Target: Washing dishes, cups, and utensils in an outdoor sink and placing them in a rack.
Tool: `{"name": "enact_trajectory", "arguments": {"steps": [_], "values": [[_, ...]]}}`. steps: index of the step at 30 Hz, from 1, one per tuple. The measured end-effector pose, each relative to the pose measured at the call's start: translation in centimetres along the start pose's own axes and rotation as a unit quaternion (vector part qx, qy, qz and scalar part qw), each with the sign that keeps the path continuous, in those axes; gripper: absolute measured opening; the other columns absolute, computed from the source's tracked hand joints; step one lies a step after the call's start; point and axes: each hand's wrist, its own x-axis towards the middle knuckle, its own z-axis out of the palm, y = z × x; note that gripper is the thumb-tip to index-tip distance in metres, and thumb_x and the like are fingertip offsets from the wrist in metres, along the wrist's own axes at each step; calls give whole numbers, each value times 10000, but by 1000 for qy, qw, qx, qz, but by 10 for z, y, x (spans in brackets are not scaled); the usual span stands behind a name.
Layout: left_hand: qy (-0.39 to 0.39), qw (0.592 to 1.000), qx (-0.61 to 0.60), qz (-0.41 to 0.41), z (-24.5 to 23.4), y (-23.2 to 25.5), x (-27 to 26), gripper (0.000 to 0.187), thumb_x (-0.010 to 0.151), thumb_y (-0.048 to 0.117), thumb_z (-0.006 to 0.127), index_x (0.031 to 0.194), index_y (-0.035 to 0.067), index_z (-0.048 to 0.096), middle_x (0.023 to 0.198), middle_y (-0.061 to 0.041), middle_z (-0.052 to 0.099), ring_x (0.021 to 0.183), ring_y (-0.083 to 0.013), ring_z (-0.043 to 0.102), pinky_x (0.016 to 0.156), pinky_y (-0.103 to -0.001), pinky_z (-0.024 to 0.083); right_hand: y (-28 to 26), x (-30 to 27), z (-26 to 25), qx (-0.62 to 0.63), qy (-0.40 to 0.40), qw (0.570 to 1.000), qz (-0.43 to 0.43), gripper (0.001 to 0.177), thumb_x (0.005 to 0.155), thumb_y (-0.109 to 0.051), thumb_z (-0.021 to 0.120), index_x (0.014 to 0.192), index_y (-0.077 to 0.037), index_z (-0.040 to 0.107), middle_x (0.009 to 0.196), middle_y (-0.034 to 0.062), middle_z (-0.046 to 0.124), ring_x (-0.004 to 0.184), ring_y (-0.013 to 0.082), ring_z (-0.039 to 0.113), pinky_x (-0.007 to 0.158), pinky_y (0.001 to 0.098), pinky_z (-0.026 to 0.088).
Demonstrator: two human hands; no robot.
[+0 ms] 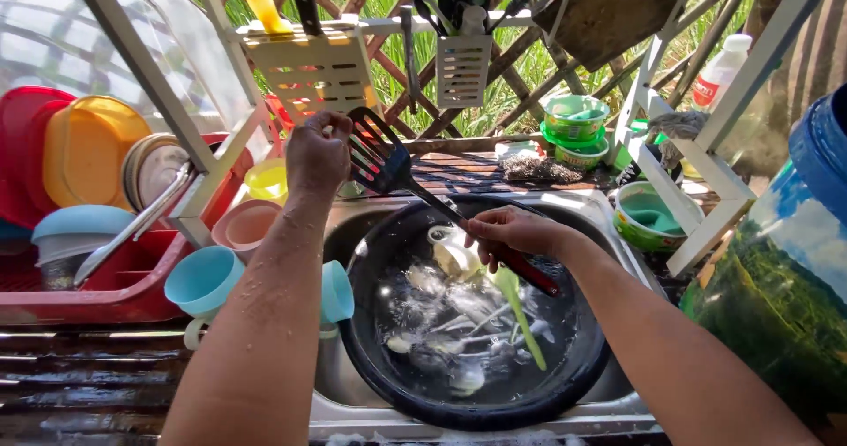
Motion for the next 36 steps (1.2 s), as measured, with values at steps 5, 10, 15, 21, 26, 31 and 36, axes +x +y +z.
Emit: {"name": "enact_trajectory", "arguments": {"steps": [5,10,15,21,26,31,36], "values": [[72,991,-111,10,-61,-31,28,90,954,139,676,972,83,744,756,-44,693,666,-170,661,624,-336,525,-34,9,29,142,-45,989,-9,457,1021,-407,531,1167,-5,692,690,34,632,552,142,606,529,316,518],[84,957,-279,-3,-168,-106,62,123,1012,168,670,997,61,730,786,6,674,648,-85,632,563,-279,510,-131,28,91,92,-66,989,-98,497,1049,-302,519,1474,-56,597,766,17,626,596,92,554,563,262,477],[68,995,1,-76,-282,-208,79,233,1001,94,590,1097,15,787,818,-113,748,662,-159,699,547,-260,514,-260,34,211,-81,-38,990,-108,694,931,-202,543,1611,-229,411,758,27,631,643,100,627,616,294,568],[-84,976,6,-202,-308,-255,74,197,919,158,620,957,62,788,697,-86,713,551,-189,681,462,-360,526,-261,139,296,-231,124,961,-88,573,887,-201,675,1453,-197,586,910,84,727,694,204,666,684,403,550],[-234,936,197,-173,-289,-308,78,242,859,255,706,843,40,815,627,-133,710,540,-250,679,552,-395,536,-280,202,357,-318,120,939,-43,461,857,-194,688,1314,-151,649,967,120,727,817,251,686,764,418,560],[-287,917,181,-211,-284,-331,70,215,841,202,682,841,29,809,653,-157,724,540,-270,709,537,-402,565,-310,260,419,-407,102,908,1,358,827,-187,700,1175,-105,712,1024,156,726,940,299,706,844,434,571],[-280,924,87,-245,-304,-321,72,232,867,203,684,854,-11,774,675,-147,725,547,-258,711,503,-389,574,-296,327,458,-489,75,868,51,275,797,-180,712,1035,-58,774,1081,192,725,1062,348,725,924,450,581]]}}
